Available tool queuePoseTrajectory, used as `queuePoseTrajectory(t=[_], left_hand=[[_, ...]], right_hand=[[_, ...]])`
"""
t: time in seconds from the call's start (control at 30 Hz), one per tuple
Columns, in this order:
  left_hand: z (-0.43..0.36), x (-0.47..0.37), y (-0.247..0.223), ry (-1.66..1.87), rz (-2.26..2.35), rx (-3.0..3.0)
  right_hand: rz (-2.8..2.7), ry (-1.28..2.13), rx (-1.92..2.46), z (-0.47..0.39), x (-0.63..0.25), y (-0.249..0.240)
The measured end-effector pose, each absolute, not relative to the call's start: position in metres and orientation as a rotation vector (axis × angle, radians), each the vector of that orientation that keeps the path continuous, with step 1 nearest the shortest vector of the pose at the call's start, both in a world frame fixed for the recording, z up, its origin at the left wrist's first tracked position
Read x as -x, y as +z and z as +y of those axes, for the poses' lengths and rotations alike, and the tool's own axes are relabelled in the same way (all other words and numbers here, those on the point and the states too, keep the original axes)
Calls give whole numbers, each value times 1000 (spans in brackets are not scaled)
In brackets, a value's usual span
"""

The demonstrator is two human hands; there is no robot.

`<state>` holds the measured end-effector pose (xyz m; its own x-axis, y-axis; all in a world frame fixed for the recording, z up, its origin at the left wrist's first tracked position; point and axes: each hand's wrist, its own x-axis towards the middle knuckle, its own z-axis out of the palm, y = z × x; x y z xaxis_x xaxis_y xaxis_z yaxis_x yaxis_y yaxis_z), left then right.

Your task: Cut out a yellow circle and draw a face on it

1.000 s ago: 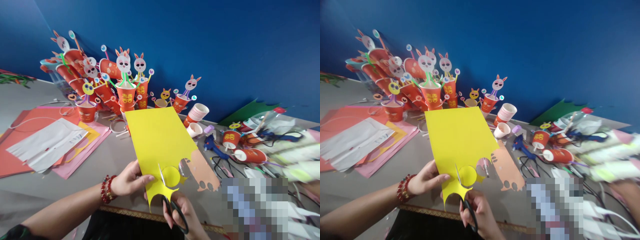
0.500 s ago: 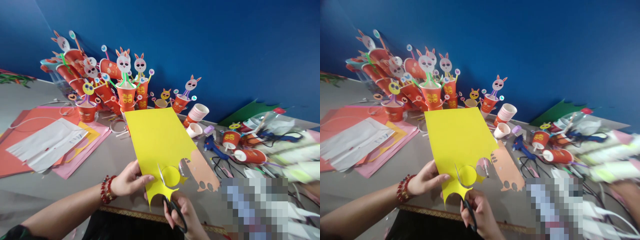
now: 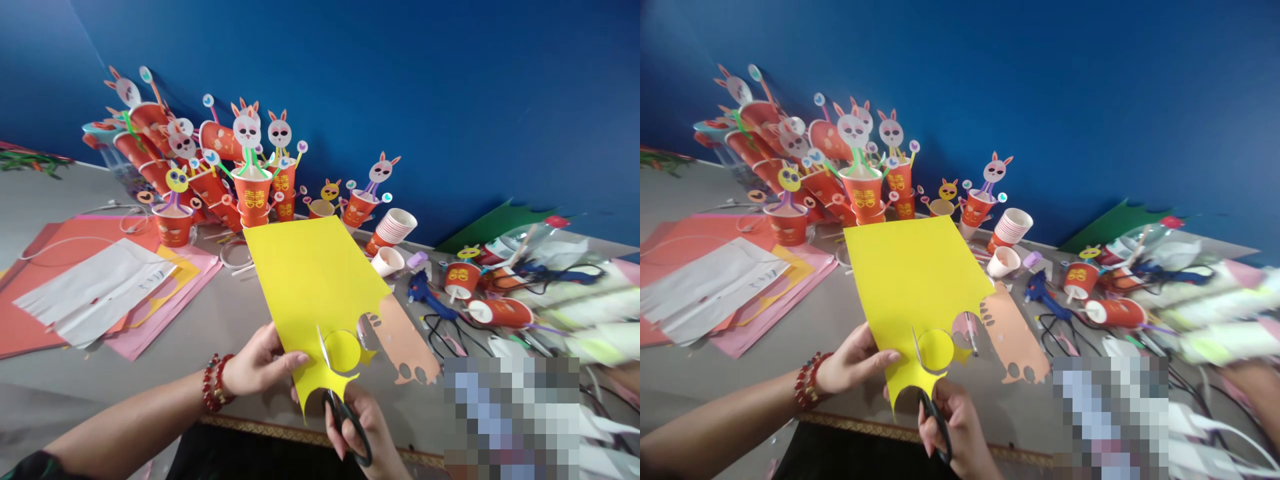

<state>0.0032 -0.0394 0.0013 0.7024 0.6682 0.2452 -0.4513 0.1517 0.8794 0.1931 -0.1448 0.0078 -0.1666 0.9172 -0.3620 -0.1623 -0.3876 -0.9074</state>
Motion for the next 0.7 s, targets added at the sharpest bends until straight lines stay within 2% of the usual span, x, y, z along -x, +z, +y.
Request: queuePoseTrajectory(t=[0.23, 0.7], left_hand=[[-41, -4, 5, 897, 331, -1220], [-44, -8, 9, 800, 216, -1088]], right_hand=[[-967, 1626, 1259, -142, -187, 10], [-1046, 1551, 1221, -142, -183, 7]])
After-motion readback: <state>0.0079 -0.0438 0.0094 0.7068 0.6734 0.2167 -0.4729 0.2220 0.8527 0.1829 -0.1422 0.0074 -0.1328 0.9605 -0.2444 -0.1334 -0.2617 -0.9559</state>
